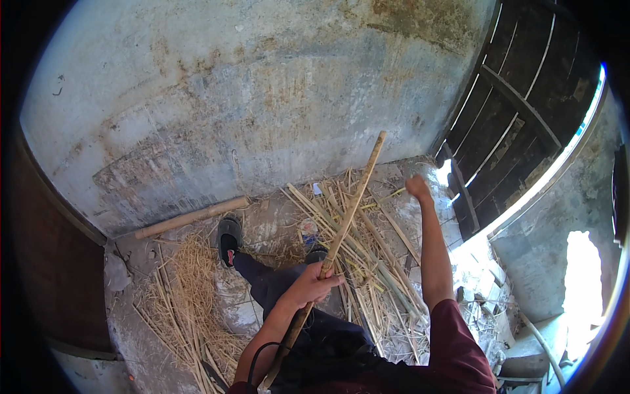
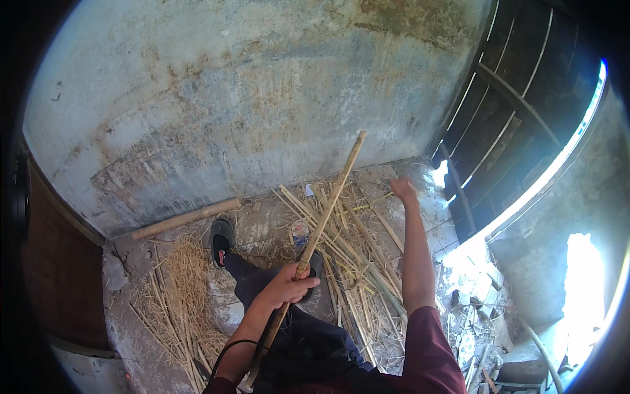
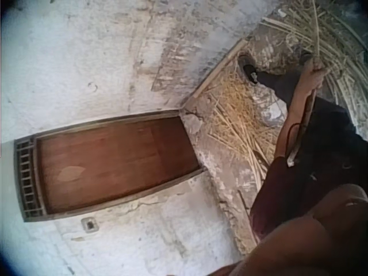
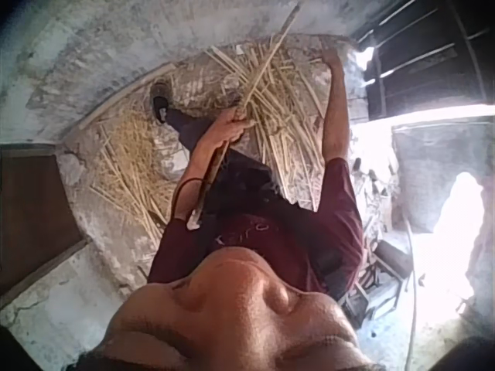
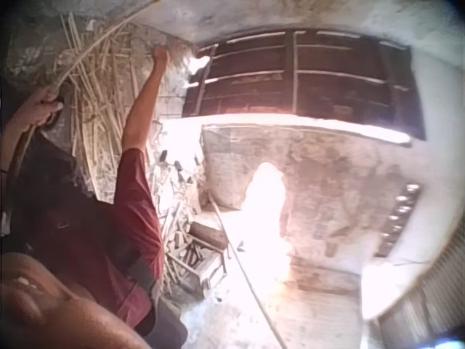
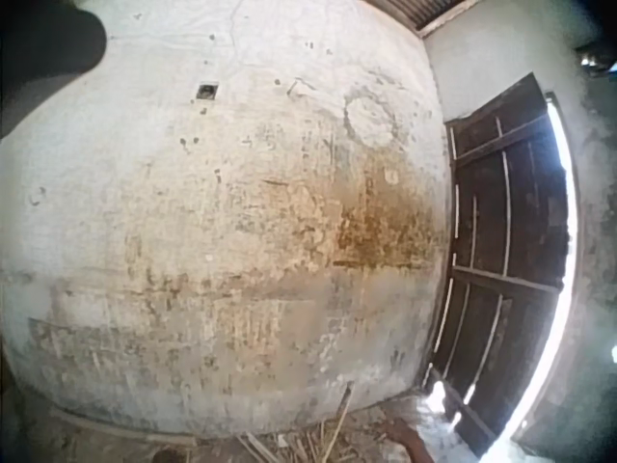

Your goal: The person shaves and smooths a long strip of wood using a small knife.

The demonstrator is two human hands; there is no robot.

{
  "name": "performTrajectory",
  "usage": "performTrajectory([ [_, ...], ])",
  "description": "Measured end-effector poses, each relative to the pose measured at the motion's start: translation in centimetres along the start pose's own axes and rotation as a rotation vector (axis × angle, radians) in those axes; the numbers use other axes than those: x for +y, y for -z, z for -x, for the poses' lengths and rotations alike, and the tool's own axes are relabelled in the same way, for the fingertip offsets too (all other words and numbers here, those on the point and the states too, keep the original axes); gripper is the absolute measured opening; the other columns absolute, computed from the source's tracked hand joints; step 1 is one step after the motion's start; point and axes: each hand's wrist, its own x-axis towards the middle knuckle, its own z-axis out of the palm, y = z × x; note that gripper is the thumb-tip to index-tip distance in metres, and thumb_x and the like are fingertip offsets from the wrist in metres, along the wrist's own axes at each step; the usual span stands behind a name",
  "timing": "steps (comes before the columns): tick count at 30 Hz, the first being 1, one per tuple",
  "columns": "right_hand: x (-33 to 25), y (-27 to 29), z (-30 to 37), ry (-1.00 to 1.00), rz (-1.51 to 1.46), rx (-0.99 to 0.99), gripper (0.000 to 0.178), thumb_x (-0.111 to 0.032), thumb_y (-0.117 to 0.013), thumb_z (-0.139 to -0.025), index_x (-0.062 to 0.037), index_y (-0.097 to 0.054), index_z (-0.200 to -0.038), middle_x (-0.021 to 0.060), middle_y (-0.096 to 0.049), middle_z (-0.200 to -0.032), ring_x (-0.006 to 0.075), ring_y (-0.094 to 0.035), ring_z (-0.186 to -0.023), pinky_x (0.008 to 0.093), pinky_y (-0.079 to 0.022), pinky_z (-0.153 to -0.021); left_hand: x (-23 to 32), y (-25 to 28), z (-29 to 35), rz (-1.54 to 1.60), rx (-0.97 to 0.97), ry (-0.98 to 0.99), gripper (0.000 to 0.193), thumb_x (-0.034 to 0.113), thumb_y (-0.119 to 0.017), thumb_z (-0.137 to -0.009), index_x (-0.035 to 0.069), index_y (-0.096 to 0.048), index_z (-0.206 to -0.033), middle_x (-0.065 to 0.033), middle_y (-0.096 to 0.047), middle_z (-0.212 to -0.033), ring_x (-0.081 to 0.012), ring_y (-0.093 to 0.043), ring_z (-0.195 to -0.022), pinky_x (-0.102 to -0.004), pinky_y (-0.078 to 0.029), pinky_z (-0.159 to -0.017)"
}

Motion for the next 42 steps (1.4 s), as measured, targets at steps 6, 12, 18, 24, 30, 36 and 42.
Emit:
performTrajectory([
  [6, 3.5, -15.3, 21.5, 0.265, 0.14, -1.178, 0.032, -0.03, -0.056, -0.099, -0.0024, -0.071, -0.105, 0.0125, -0.074, -0.094, 0.0259, -0.07, -0.07, 0.0433, -0.057, -0.063, 0.1, -0.7, 0.2, -0.02, 0.027, 0.016, 0.036, 0.014, -0.07, -0.104, 0.018, -0.039, -0.086, 0.01, -0.035, -0.062, -0.0005, -0.029, -0.045, -0.0253, -0.018, -0.04],
  [12, 0.8, -20.9, 46.9, -0.136, 0.077, -2.022, 0.04, -0.015, -0.054, -0.088, -0.0072, -0.062, -0.127, 0.0028, -0.053, -0.064, 0.0159, -0.046, -0.048, 0.0347, -0.039, -0.046, -0.2, -0.7, -0.1, -0.137, 0.031, 0.011, 0.031, 0.023, -0.069, -0.105, 0.015, -0.043, -0.09, 0.0095, -0.037, -0.062, -0.0006, -0.03, -0.045, -0.0254, -0.021, -0.041],
  [18, 4.0, -18.8, 55.0, -0.317, 0.185, -2.157, 0.038, -0.009, -0.048, -0.089, 0.0023, -0.063, -0.122, 0.0113, -0.07, -0.098, 0.0177, -0.054, -0.056, 0.0413, -0.047, -0.055, -0.3, -0.8, -0.2, -0.059, -0.023, 0.044, 0.032, 0.033, -0.06, -0.11, 0.014, -0.043, -0.091, 0.0094, -0.032, -0.062, -0.001, -0.027, -0.046, -0.025, -0.021, -0.041],
  [24, 7.1, -20.3, 51.8, 0.079, -0.034, -1.1, 0.037, -0.03, -0.059, -0.089, -0.0002, -0.077, -0.102, 0.0256, -0.075, -0.111, 0.0415, -0.073, -0.103, 0.0543, -0.057, -0.088, -0.2, -0.8, -0.1, 0.036, -0.007, 0.077, 0.039, 0.039, -0.053, -0.112, 0.016, -0.039, -0.084, 0.0089, -0.032, -0.063, -0.0013, -0.026, -0.045, -0.0236, -0.022, -0.039],
  [30, -2.7, -11.7, 41.5, -0.234, -0.532, -0.439, 0.038, -0.031, -0.056, -0.091, -0.0003, -0.077, -0.1, 0.0307, -0.073, -0.101, 0.0473, -0.07, -0.101, 0.0567, -0.052, -0.092, 0.1, -0.8, 0.3, -0.025, -0.018, 0.103, 0.045, 0.038, -0.054, -0.112, 0.017, -0.038, -0.076, 0.0086, -0.032, -0.058, -0.0018, -0.028, -0.042, -0.0236, -0.022, -0.037],
  [36, -12.3, -0.7, 33.6, -0.148, -0.932, -0.104, 0.023, -0.014, -0.052, -0.091, -0.0024, -0.072, -0.088, 0.0106, -0.064, -0.069, 0.0211, -0.062, -0.064, 0.0372, -0.047, -0.064, 0.2, -0.6, 0.2, -0.007, -0.039, 0.159, 0.044, 0.032, -0.056, -0.11, 0.018, -0.037, -0.072, 0.0069, -0.036, -0.053, -0.0039, -0.034, -0.039, -0.0251, -0.026, -0.036],
  [42, -18.2, 8.6, 30.7, -0.159, -1.103, -0.087, 0.02, -0.007, -0.05, -0.09, 0.0019, -0.068, -0.089, 0.016, -0.066, -0.077, 0.0278, -0.067, -0.076, 0.0409, -0.051, -0.076, -0.1, -0.5, -0.4, 0.034, -0.051, 0.077, 0.044, 0.027, -0.053, -0.107, 0.015, -0.036, -0.069, 0.0032, -0.036, -0.051, -0.0076, -0.037, -0.038, -0.0265, -0.03, -0.037],
])
